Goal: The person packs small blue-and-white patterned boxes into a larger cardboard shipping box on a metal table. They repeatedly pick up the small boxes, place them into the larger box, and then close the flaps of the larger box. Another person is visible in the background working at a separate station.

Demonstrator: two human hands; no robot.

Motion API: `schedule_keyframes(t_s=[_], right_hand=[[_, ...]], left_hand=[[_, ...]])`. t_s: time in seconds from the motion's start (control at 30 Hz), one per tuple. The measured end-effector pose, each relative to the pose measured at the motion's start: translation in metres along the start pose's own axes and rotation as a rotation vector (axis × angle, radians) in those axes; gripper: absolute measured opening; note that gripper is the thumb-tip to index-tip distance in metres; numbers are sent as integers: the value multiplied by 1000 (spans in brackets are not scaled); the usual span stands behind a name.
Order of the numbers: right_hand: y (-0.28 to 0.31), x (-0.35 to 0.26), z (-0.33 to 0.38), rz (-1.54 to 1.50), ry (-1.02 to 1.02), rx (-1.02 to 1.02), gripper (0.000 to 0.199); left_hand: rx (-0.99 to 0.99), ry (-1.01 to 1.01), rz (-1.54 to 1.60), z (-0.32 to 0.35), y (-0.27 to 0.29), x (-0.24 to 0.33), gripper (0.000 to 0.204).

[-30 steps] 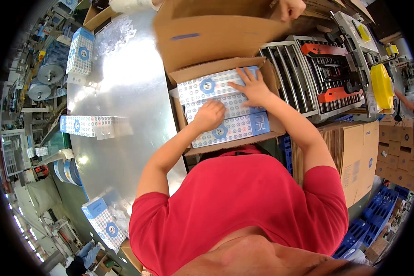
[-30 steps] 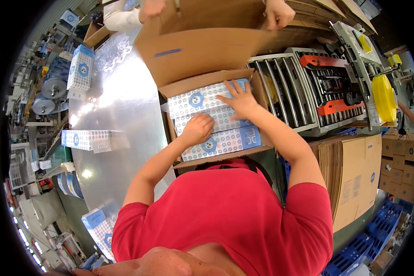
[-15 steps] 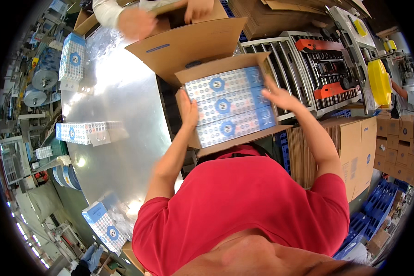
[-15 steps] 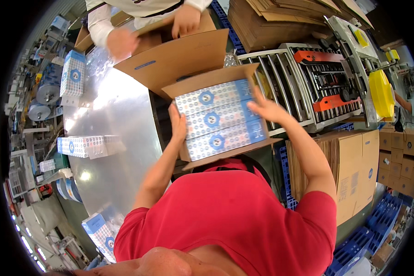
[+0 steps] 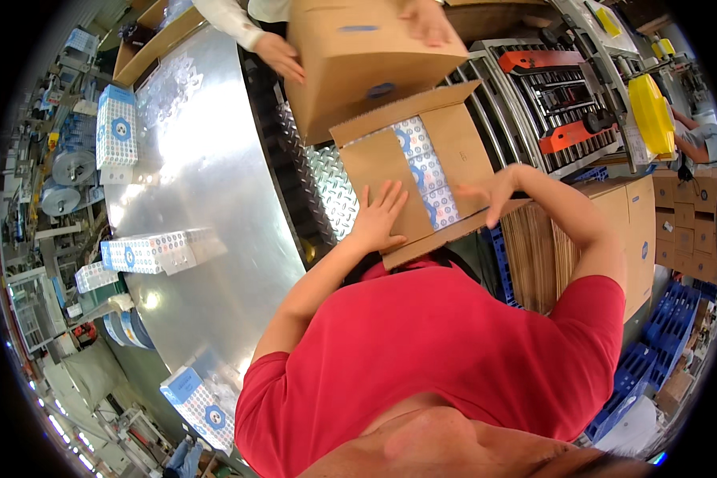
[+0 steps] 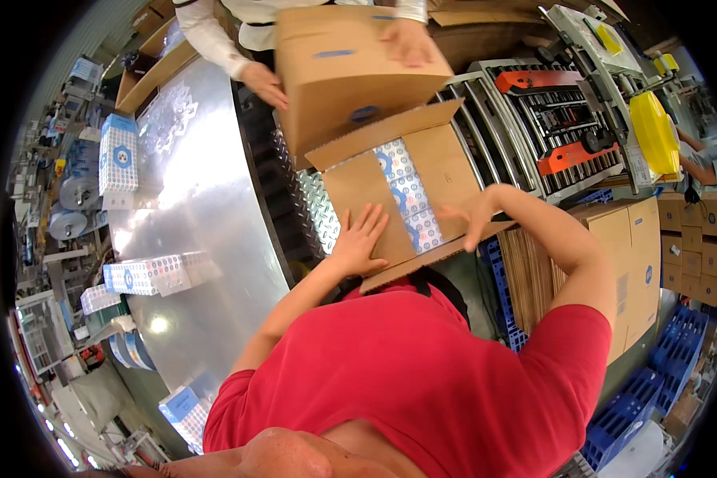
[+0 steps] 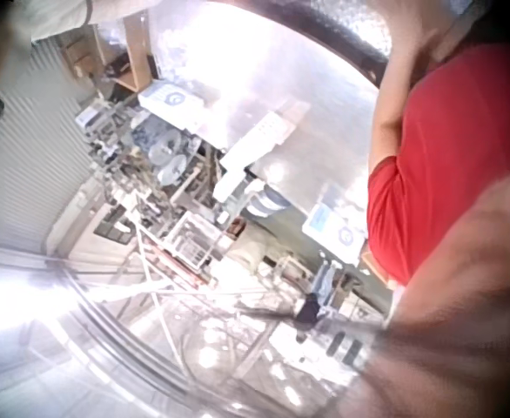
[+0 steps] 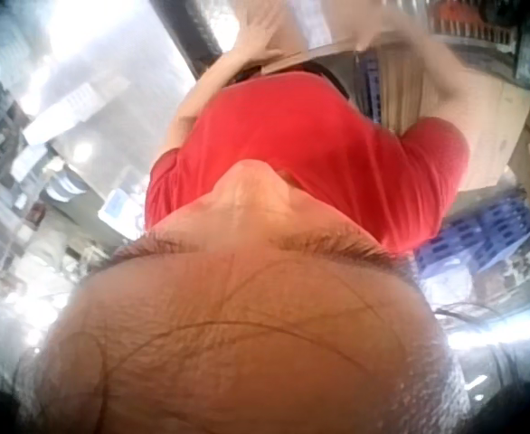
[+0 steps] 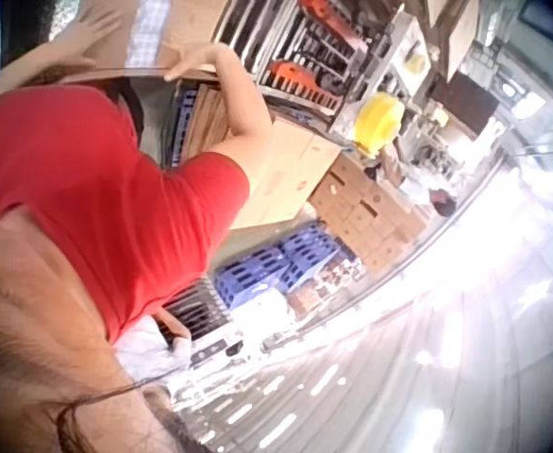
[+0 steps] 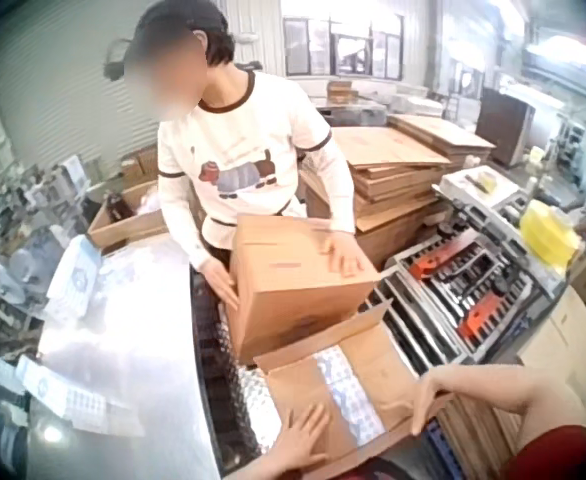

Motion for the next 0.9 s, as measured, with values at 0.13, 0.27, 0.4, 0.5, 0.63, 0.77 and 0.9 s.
schedule_keyframes(t_s=[0.13, 0.27, 0.4, 0.5, 0.63, 0.77, 0.9], right_hand=[[29, -28, 4, 157, -278, 714, 119], [-15, 45, -69, -102, -562, 1557, 122], [-23, 19, -56, -441, -279, 1715, 116], [-24, 62, -74, -964, -49, 1863, 89], [0, 22, -67, -476, -500, 1868, 68], [28, 48, -45, -490, -403, 1718, 62], [70, 122, 6, -367, -290, 1750, 59]], left_hand=[[-223, -71, 5, -45, 32, -27, 49], [280, 123, 30, -121, 116, -78, 39], [-167, 213, 64, -80, 74, -71, 49], [-155, 110, 10, -9, 4, -30, 56], [412, 616, 333, -14, -53, -33, 55], [539, 1096, 1471, -51, -45, 18, 68], [541, 1190, 1527, -127, -74, 60, 59]])
Point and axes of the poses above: each hand's wrist, its own z-axis away from the middle knuckle, its own y-axis out of the back of the hand, x = y × z, the point moved 1 cm from there along -z, towards the middle knuckle, and after that the axes turned 7 degrees about -z, right-handed, at the moved point
